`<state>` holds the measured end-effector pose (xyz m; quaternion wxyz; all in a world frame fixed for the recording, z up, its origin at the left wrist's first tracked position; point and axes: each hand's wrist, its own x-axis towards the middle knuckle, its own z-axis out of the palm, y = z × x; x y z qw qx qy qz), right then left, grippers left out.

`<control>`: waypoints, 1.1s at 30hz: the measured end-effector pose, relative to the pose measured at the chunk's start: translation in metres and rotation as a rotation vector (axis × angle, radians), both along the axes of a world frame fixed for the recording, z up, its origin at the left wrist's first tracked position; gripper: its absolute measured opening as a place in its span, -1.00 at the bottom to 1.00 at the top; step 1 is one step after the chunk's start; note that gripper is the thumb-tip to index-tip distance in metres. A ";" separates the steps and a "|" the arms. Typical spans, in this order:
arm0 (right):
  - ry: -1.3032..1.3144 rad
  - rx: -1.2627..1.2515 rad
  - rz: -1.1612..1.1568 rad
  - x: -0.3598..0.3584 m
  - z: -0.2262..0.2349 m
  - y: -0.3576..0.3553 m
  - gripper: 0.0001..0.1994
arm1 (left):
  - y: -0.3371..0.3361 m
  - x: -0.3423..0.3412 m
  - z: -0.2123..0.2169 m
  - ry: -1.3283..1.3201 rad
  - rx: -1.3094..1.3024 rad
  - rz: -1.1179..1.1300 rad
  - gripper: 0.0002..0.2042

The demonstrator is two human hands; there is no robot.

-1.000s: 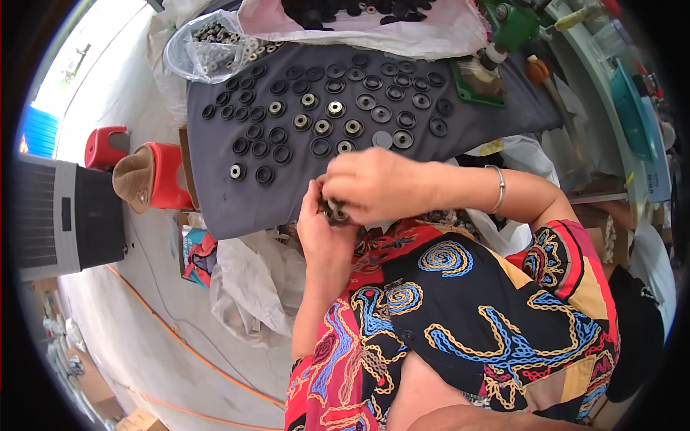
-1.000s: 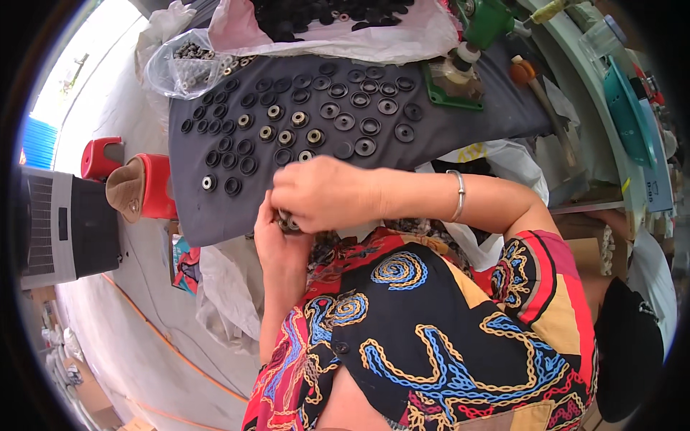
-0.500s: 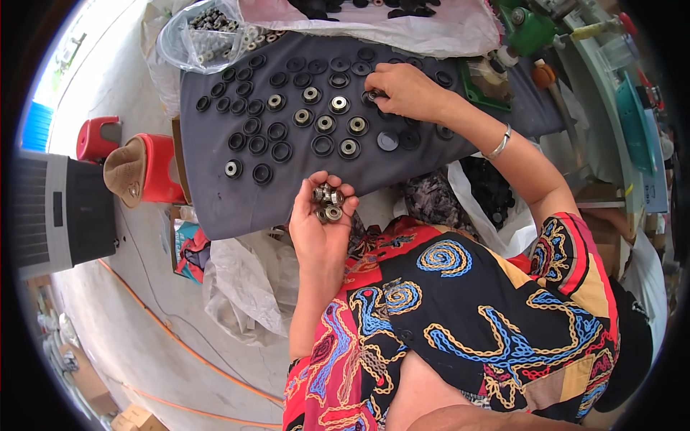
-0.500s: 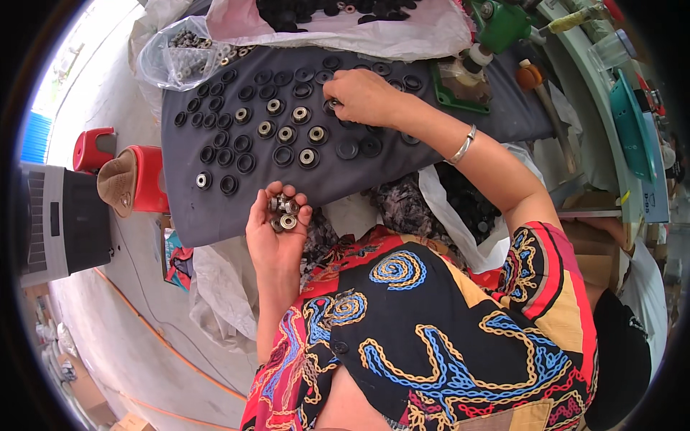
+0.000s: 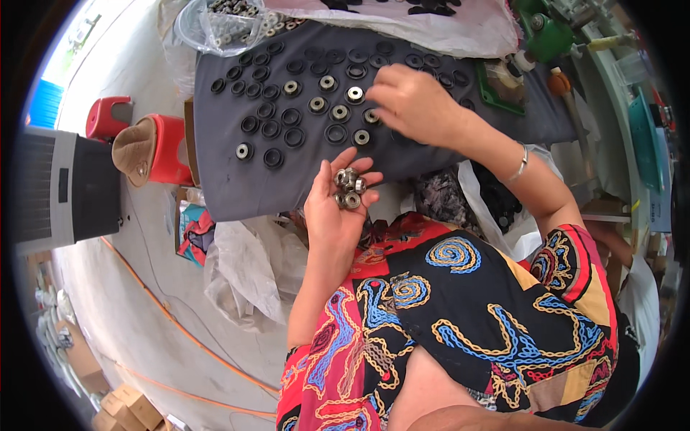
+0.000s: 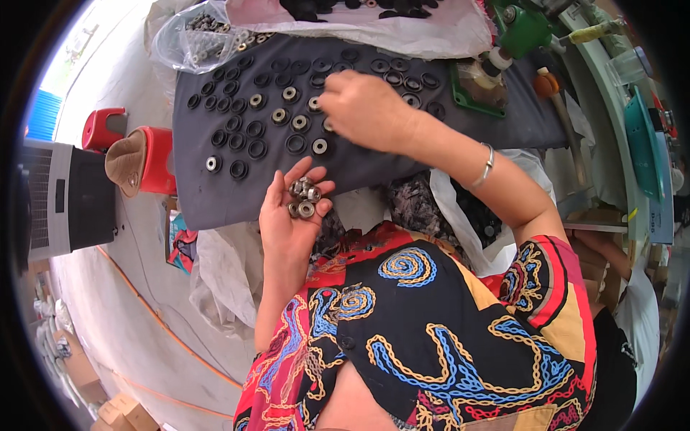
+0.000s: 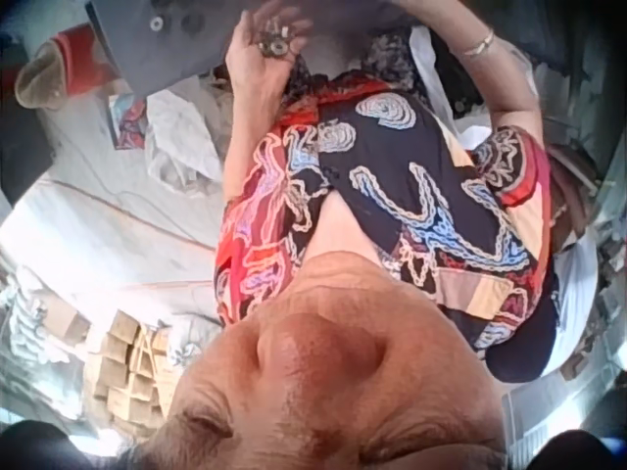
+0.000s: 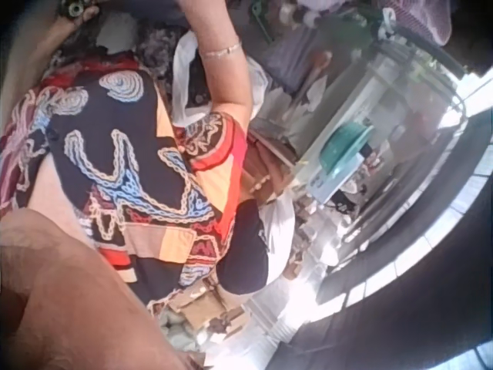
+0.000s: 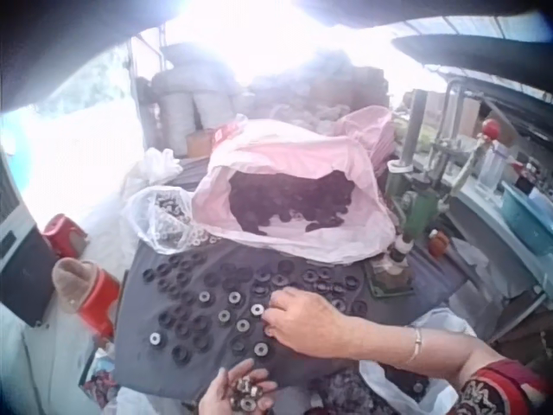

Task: The person assembles snap fasteners by placing black plastic rings and metal components onto a grey mat. They use a hammer to strike a green manual press tool to secure the fasteners. The person repeatedly arranges the components on the mat and uses the press to complete the assembly.

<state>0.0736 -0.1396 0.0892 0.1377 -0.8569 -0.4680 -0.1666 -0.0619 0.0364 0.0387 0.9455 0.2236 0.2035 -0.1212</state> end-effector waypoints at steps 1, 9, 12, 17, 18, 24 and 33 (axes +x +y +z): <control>0.133 0.056 0.094 -0.015 0.004 0.008 -0.83 | 0.000 -0.001 -0.002 -0.016 0.008 -0.012 -0.55; 0.538 -0.136 0.150 -0.065 0.008 0.032 -0.83 | -0.019 -0.001 0.015 0.103 0.288 -0.024 -0.64; 0.649 -0.129 0.127 -0.065 0.016 0.030 -0.84 | -0.023 -0.002 0.018 0.077 0.392 -0.011 -0.62; 0.689 0.030 0.087 -0.038 0.014 0.026 -0.83 | -0.013 0.001 0.014 -0.069 0.372 -0.007 -0.55; 0.473 0.162 0.050 -0.023 0.013 0.020 -0.81 | -0.008 0.002 0.013 -0.111 0.322 -0.008 -0.53; 0.301 0.068 -0.218 0.084 -0.005 -0.016 -0.73 | 0.007 0.004 0.002 -0.071 0.177 0.073 -0.57; 0.352 -0.106 -0.272 0.098 -0.019 -0.009 -0.72 | 0.010 0.003 0.001 -0.054 0.146 0.070 -0.59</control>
